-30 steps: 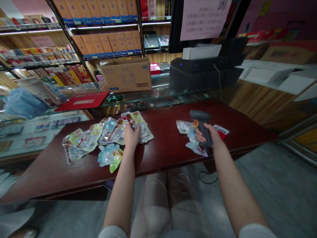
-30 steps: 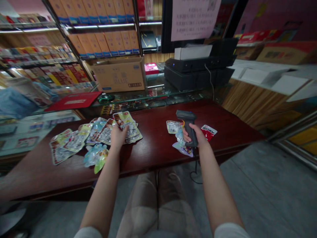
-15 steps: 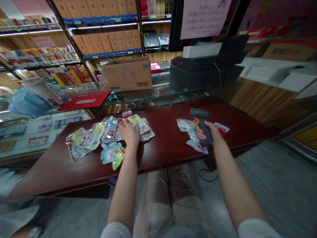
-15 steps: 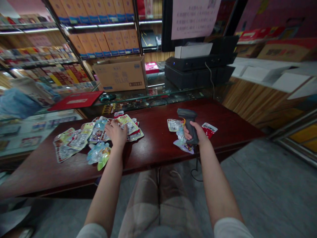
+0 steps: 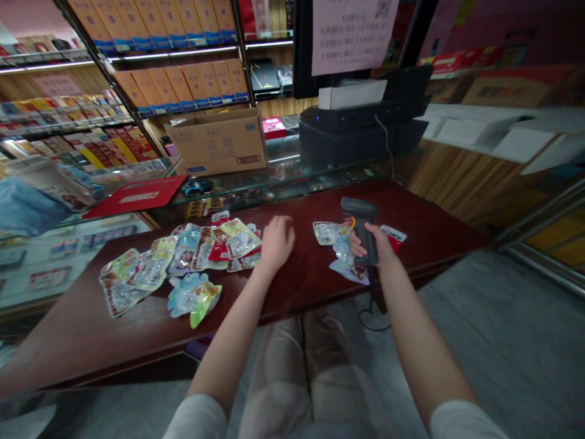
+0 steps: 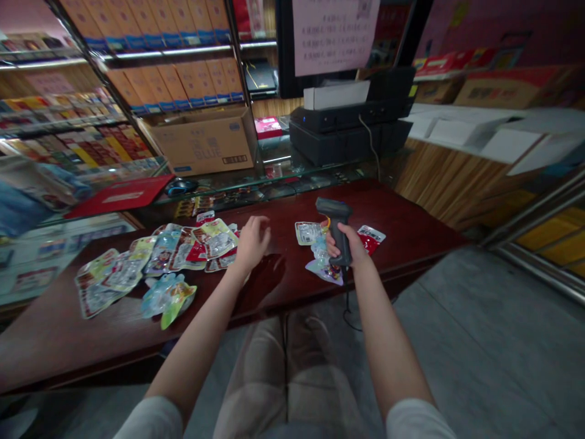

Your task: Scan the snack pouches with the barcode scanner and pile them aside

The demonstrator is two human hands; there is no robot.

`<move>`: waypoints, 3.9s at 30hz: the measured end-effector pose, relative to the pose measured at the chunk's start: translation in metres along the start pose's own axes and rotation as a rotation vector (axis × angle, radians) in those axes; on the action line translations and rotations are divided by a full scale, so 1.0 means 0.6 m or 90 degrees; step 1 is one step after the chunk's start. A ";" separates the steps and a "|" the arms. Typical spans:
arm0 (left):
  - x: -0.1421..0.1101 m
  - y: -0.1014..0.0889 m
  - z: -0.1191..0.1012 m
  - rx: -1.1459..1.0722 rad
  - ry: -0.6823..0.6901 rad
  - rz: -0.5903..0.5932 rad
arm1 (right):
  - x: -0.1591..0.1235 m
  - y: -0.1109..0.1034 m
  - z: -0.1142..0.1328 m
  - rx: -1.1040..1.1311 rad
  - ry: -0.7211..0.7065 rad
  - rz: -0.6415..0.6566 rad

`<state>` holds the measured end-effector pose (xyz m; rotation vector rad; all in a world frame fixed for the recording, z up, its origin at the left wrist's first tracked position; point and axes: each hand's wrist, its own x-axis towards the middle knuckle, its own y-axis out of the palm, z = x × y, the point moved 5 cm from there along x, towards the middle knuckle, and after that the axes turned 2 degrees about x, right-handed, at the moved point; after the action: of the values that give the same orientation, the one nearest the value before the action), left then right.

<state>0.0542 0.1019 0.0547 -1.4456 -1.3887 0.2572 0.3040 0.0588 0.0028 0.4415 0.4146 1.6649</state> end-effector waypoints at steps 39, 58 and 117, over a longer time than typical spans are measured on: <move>0.100 0.173 0.006 -0.445 -0.221 0.008 | -0.127 0.016 -0.016 -0.009 -0.081 -0.210; 0.082 0.025 0.102 -0.501 -0.157 -0.206 | 0.005 0.136 -0.056 0.017 -0.027 -0.056; 0.007 -0.091 0.173 0.208 -0.427 -0.083 | 0.010 0.128 -0.090 0.022 0.010 -0.005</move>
<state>-0.0548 0.1461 0.0562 -1.0241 -1.8563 0.9012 0.2102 0.0535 -0.0043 0.4513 0.4570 1.6568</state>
